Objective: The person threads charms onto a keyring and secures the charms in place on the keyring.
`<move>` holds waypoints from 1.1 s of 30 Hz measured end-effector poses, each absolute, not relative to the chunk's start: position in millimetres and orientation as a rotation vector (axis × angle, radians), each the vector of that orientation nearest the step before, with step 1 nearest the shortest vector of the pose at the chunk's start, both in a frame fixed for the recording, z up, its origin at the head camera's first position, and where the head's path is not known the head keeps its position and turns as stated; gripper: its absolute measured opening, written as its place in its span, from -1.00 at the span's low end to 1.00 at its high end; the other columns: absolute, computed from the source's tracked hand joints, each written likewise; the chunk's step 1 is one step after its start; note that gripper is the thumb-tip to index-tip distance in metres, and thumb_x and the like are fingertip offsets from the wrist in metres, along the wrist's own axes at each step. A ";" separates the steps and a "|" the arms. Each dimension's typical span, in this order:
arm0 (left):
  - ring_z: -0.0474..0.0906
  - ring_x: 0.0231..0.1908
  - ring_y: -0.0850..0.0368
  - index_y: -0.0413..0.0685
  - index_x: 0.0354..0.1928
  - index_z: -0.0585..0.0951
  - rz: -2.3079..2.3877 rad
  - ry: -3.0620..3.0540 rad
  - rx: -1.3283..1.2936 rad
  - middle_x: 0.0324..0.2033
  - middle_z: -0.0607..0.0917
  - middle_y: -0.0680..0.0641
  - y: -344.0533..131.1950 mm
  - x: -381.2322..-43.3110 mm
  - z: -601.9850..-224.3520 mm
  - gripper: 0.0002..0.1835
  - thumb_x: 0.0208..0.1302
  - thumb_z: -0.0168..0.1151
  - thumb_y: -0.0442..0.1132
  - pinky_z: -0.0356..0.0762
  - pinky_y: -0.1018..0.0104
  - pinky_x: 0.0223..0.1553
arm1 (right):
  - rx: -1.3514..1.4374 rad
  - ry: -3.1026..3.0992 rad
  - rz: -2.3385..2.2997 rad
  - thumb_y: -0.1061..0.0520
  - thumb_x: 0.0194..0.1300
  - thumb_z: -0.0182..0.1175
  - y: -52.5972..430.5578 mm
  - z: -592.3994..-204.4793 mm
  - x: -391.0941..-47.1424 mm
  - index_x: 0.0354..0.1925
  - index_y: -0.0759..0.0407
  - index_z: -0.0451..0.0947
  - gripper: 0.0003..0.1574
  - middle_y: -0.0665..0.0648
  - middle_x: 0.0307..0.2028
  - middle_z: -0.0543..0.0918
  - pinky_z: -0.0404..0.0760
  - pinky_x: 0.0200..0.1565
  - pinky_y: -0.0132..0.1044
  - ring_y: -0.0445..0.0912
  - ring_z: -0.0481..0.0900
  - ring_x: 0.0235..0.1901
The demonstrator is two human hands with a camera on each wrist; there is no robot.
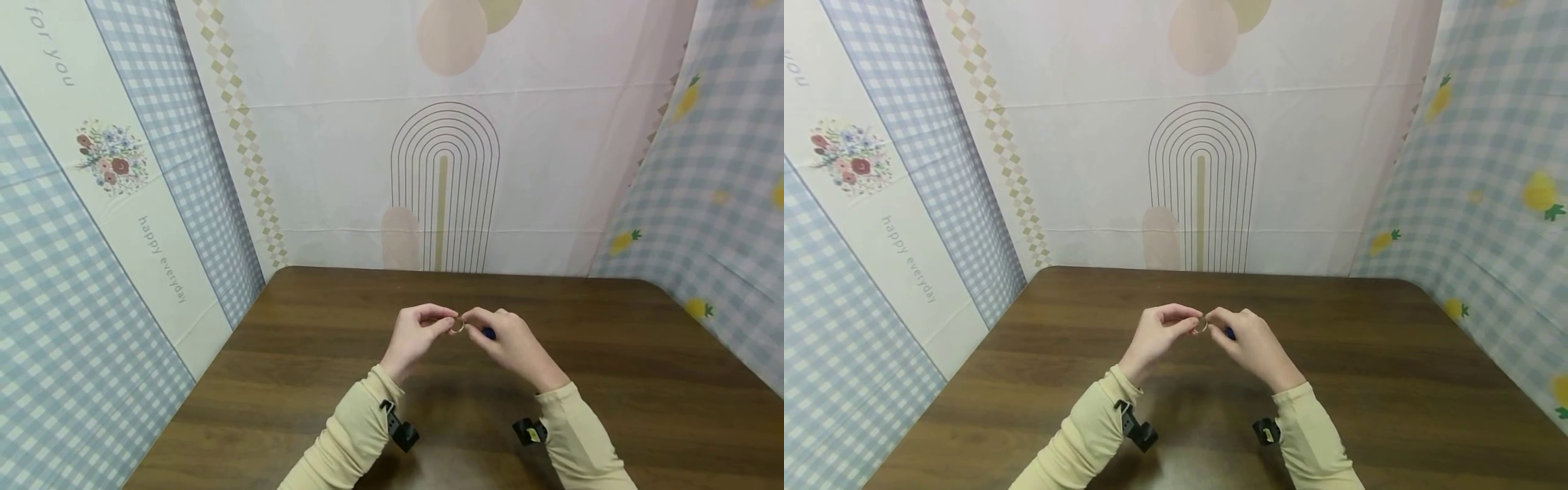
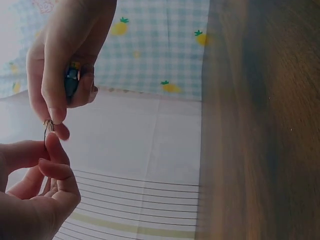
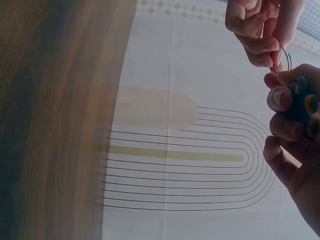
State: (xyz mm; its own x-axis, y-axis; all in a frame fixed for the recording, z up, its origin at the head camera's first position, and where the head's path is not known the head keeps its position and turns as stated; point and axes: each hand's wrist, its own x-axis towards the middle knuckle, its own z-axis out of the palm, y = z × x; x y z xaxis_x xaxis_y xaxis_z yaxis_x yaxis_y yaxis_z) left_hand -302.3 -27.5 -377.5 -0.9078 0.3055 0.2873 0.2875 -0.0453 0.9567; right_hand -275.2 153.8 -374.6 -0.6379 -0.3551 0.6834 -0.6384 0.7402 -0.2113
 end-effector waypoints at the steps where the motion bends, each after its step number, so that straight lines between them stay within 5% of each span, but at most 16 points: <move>1: 0.63 -0.44 0.32 -0.40 -0.16 0.67 2.153 2.152 0.681 -0.22 0.71 -0.41 -27.4 -302.4 -377.2 -0.83 0.25 0.23 -0.43 0.61 0.46 -0.26 | 0.747 -2.305 0.586 0.31 0.16 0.31 154.0 -374.6 -275.5 -0.27 0.09 0.65 -0.84 -0.10 -0.52 0.65 0.40 -0.40 -0.35 -0.18 0.45 -0.53; 6: 0.57 -0.47 0.33 -0.48 -0.11 0.58 2.168 2.056 0.695 -0.27 0.67 -0.43 -25.7 -303.3 -376.4 -0.80 0.30 0.17 -0.45 0.57 0.47 -0.30 | 0.762 -2.299 0.600 0.33 0.14 0.30 155.1 -375.9 -276.7 -0.33 0.08 0.64 -0.84 -0.17 -0.59 0.60 0.42 -0.40 -0.35 -0.25 0.44 -0.53; 14: 0.63 -0.38 0.29 -0.39 -0.05 0.52 2.223 1.885 0.550 -0.44 0.64 0.13 -25.2 -303.7 -374.2 -0.73 0.21 0.25 -0.47 0.53 0.42 -0.29 | 0.782 -2.257 0.610 0.35 0.11 0.31 157.1 -376.6 -280.2 -0.33 0.07 0.63 -0.80 -0.16 -0.59 0.61 0.40 -0.42 -0.38 -0.30 0.42 -0.55; 22: 0.63 -0.44 0.30 -0.31 -0.20 0.57 2.338 1.838 0.411 -0.49 0.67 0.14 -24.2 -306.1 -372.1 -0.84 0.16 0.29 -0.48 0.54 0.43 -0.34 | 0.828 -2.260 0.626 0.36 0.13 0.31 158.0 -373.7 -283.7 -0.14 0.18 0.59 -0.71 -0.15 -0.61 0.57 0.35 -0.46 -0.42 -0.39 0.33 -0.58; 33: 0.61 -0.39 0.30 -0.30 -0.15 0.55 2.290 1.744 0.469 -0.45 0.67 0.12 -23.2 -311.1 -369.1 -0.87 0.27 0.20 -0.44 0.51 0.42 -0.29 | 0.814 -2.232 0.589 0.36 0.11 0.32 160.8 -372.9 -286.3 -0.27 0.12 0.61 -0.78 -0.10 -0.52 0.65 0.47 -0.40 -0.34 -0.26 0.48 -0.49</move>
State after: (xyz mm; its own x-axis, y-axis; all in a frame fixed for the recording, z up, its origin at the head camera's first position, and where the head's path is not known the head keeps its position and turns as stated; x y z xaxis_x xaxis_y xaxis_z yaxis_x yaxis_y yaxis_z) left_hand -311.1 -23.2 -369.1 -0.9238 0.3650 0.1158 0.0147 -0.2684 0.9632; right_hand -286.3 160.8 -372.9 -0.5734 -0.3823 0.7246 -0.6900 0.7021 -0.1756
